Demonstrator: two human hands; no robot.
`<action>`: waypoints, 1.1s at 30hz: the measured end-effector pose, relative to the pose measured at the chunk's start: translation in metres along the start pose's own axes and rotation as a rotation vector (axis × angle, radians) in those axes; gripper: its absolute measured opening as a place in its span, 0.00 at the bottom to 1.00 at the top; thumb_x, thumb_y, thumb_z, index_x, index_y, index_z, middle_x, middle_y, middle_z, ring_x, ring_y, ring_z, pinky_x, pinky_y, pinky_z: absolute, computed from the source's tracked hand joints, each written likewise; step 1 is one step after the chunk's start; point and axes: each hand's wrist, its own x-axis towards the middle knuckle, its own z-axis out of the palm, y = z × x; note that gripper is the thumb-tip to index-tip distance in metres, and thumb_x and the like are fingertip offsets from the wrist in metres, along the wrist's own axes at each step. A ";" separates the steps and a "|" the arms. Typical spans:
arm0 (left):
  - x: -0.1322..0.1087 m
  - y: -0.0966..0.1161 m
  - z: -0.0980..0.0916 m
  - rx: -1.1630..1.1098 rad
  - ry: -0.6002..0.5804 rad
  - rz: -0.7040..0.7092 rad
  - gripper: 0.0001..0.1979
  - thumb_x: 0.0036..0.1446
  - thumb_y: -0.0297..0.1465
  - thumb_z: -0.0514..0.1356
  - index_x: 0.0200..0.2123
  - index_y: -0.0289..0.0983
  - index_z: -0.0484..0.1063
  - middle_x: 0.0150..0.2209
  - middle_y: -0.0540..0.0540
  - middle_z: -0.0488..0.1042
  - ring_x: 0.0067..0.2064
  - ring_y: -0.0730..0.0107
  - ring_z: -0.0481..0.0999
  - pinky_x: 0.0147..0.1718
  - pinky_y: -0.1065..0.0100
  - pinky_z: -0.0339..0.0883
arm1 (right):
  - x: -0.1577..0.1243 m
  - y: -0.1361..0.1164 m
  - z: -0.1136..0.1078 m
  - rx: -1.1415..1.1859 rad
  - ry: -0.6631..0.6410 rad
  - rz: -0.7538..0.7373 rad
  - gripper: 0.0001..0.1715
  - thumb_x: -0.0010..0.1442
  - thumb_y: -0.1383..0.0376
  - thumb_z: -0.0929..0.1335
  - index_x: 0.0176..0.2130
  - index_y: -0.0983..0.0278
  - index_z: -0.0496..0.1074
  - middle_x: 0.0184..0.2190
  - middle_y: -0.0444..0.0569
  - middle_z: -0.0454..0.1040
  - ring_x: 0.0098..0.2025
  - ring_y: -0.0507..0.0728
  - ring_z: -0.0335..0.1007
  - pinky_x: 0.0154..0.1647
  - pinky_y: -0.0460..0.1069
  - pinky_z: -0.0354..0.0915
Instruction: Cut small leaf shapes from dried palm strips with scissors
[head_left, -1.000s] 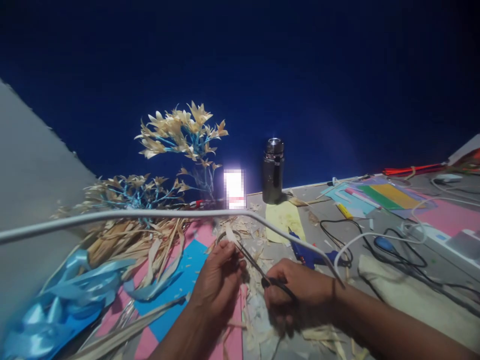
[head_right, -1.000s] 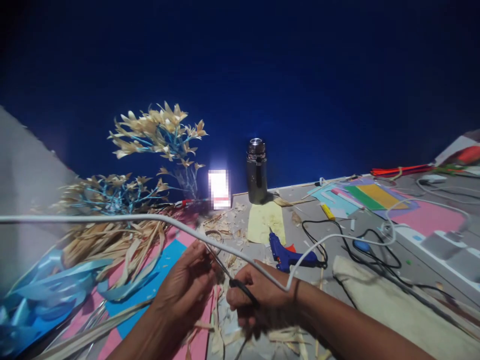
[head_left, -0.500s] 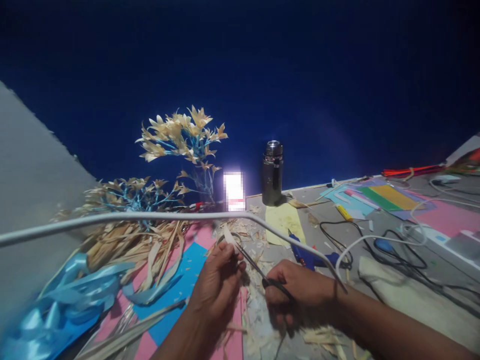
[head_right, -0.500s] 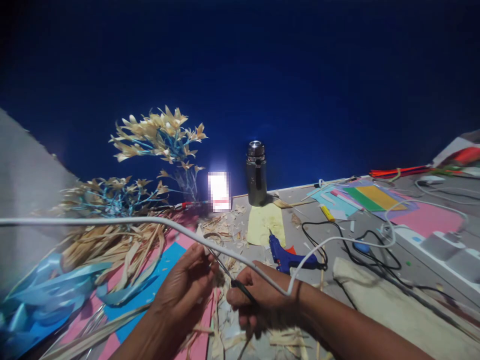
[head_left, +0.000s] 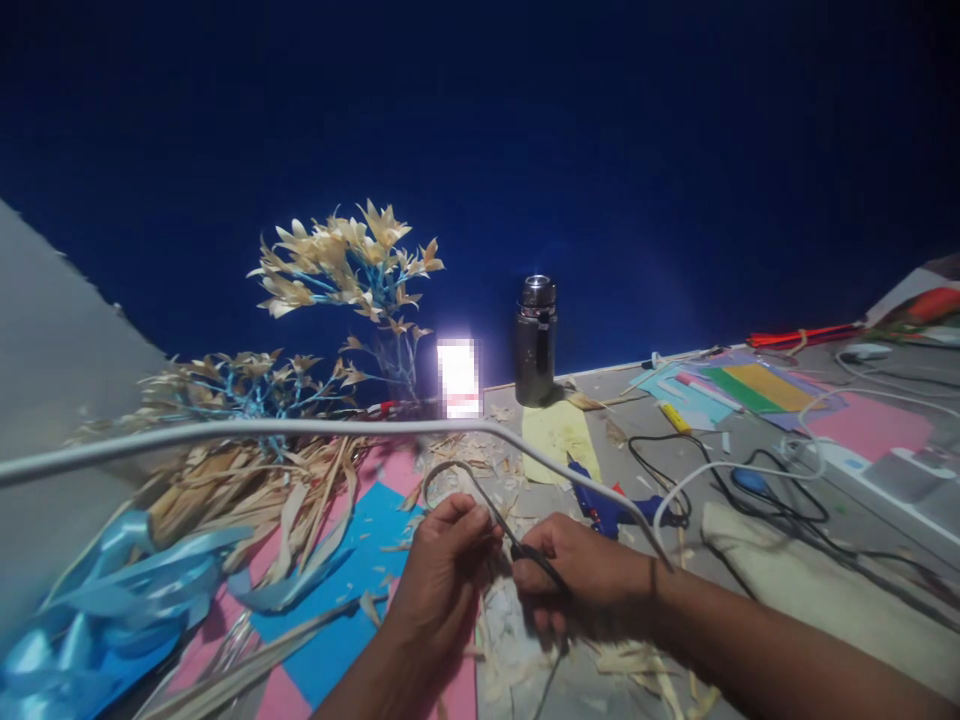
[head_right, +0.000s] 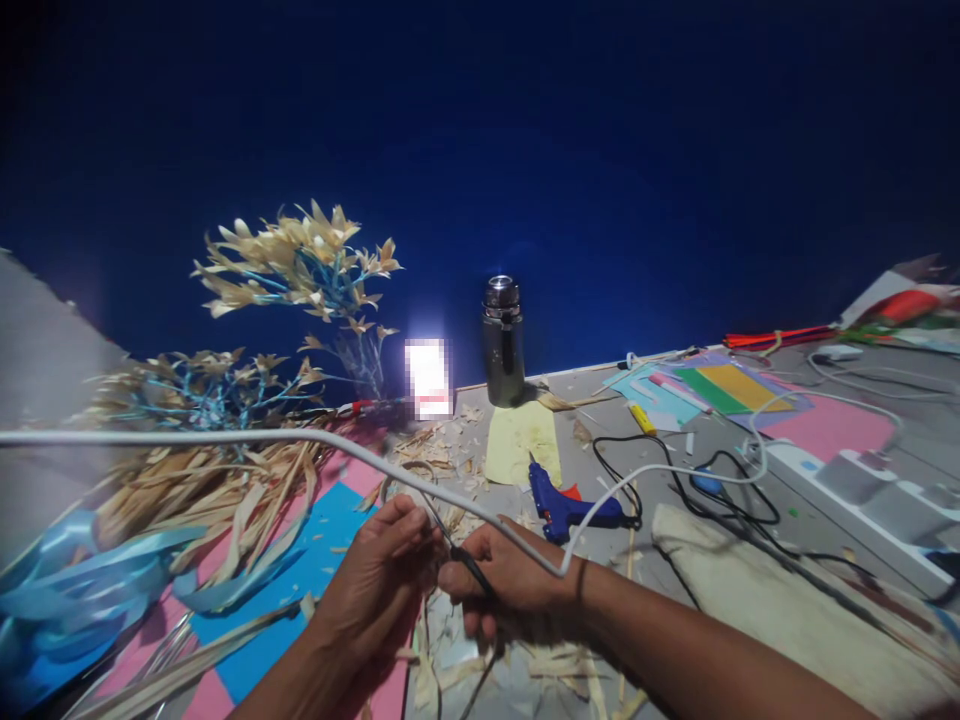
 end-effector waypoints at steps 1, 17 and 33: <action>0.000 0.000 0.000 0.001 0.004 -0.002 0.15 0.42 0.27 0.75 0.27 0.36 0.71 0.22 0.50 0.76 0.25 0.74 0.75 0.28 0.74 0.70 | 0.000 0.000 0.000 0.013 0.003 0.006 0.17 0.55 0.62 0.69 0.20 0.67 0.69 0.17 0.45 0.71 0.15 0.46 0.62 0.14 0.40 0.55; 0.002 0.008 -0.003 0.079 0.007 0.034 0.09 0.49 0.31 0.71 0.30 0.36 0.73 0.26 0.51 0.75 0.28 0.72 0.74 0.29 0.70 0.71 | -0.001 0.000 0.005 0.077 0.024 0.046 0.18 0.55 0.61 0.72 0.20 0.66 0.67 0.14 0.42 0.69 0.12 0.45 0.59 0.11 0.39 0.55; -0.001 0.014 0.002 0.143 0.016 0.031 0.13 0.46 0.29 0.71 0.24 0.36 0.68 0.20 0.52 0.71 0.22 0.73 0.70 0.23 0.72 0.65 | -0.007 -0.008 0.012 0.113 0.016 0.056 0.23 0.47 0.57 0.78 0.20 0.65 0.65 0.13 0.40 0.67 0.12 0.45 0.58 0.11 0.39 0.52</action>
